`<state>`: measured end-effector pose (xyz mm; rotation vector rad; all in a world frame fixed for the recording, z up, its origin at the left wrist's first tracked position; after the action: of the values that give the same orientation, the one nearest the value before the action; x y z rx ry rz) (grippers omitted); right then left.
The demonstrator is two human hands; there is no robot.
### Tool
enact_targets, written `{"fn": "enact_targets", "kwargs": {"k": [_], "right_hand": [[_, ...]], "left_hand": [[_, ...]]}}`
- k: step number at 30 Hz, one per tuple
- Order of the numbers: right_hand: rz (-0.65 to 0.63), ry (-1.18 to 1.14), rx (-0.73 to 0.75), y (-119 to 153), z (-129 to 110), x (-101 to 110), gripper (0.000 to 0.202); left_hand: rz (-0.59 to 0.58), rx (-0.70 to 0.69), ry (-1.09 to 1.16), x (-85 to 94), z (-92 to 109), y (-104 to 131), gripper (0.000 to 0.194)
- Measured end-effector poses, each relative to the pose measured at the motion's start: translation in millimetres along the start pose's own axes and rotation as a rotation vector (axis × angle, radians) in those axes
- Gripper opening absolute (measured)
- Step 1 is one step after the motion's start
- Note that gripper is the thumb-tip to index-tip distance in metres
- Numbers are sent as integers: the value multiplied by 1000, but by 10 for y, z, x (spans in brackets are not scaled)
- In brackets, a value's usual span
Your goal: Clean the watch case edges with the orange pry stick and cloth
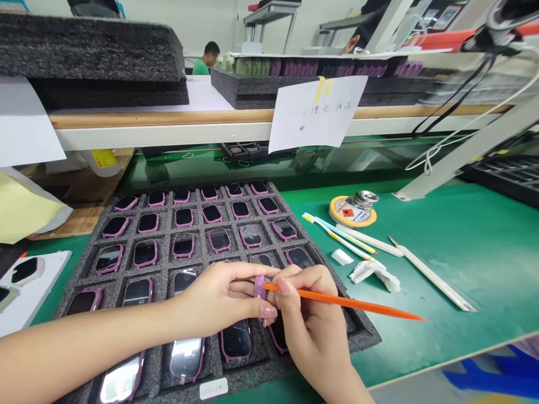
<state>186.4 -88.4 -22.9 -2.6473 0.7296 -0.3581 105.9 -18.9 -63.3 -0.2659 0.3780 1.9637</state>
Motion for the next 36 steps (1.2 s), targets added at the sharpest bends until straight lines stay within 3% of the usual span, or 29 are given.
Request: {"fn": "enact_targets", "kwargs": {"k": [15, 36], "right_hand": [[4, 6, -30, -2, 45, 7, 18], [-40, 93, 87, 72, -26, -34, 17]], "left_hand": [[-9, 2, -27, -21, 47, -7, 43], [34, -2, -71, 7, 4, 6, 42]]}}
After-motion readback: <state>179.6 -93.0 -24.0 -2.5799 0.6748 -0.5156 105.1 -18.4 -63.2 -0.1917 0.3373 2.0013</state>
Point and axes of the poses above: each hand's wrist, its own y-axis away from the middle knuckle, its own x-axis out of the back of the hand, z = x × y, the point moved 8 cm from there along -y, towards the middle knuckle, and after that the axes turned 8 degrees about -x, right-handed, at the moved point
